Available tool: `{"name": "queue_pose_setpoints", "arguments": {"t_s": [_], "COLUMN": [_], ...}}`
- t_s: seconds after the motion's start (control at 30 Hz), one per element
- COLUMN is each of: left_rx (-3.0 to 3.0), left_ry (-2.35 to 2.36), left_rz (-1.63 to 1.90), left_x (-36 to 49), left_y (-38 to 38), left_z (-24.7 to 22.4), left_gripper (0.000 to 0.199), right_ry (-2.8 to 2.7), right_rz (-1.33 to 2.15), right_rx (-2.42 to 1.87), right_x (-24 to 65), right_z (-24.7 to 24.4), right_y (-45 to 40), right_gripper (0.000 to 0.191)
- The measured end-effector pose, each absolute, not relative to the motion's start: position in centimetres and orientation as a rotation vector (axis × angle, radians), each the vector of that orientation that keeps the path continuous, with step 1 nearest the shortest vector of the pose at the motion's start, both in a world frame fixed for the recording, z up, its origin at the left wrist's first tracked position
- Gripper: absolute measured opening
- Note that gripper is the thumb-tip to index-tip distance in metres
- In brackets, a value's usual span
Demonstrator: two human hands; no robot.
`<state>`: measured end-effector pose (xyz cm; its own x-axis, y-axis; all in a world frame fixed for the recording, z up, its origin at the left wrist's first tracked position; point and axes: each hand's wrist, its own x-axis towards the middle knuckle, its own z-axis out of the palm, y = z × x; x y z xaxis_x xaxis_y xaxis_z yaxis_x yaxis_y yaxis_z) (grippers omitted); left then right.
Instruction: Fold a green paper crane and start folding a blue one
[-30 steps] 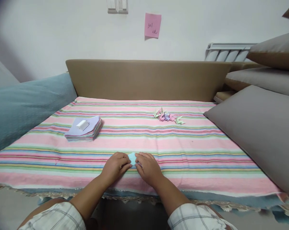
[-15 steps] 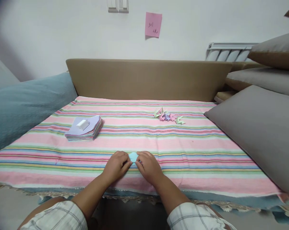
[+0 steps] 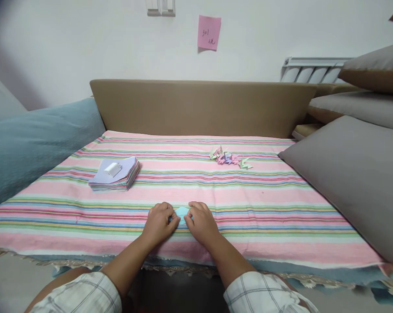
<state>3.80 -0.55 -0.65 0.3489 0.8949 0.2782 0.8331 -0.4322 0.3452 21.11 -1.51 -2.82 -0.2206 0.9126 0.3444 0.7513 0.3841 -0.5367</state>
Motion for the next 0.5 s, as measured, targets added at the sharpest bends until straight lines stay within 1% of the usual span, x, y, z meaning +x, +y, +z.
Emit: {"name": "queue_pose_setpoints", "arguments": {"t_s": [0.27, 0.33, 0.43, 0.5], "left_rx": [2.390, 2.364, 2.334, 2.325], "left_ry": [1.669, 1.651, 1.584, 1.523], "left_rz": [0.563, 0.567, 0.572, 0.573], "left_x": [4.13, 3.96, 3.60, 3.39], "left_y": [-0.38, -0.30, -0.17, -0.11], "left_z": [-0.38, -0.32, -0.29, -0.36], "left_gripper": [0.011, 0.012, 0.007, 0.012], "right_ry": [-1.961, -1.945, -1.933, -1.926], "right_rz": [0.391, 0.436, 0.499, 0.516], "right_rx": [-1.446, -1.438, -1.426, -1.428], "right_x": [20.91, 21.04, 21.22, 21.25], "right_z": [-2.90, -2.79, -2.64, -2.62], "right_y": [-1.25, -1.21, -1.19, -1.21], "right_gripper": [0.008, 0.007, 0.009, 0.009]}}
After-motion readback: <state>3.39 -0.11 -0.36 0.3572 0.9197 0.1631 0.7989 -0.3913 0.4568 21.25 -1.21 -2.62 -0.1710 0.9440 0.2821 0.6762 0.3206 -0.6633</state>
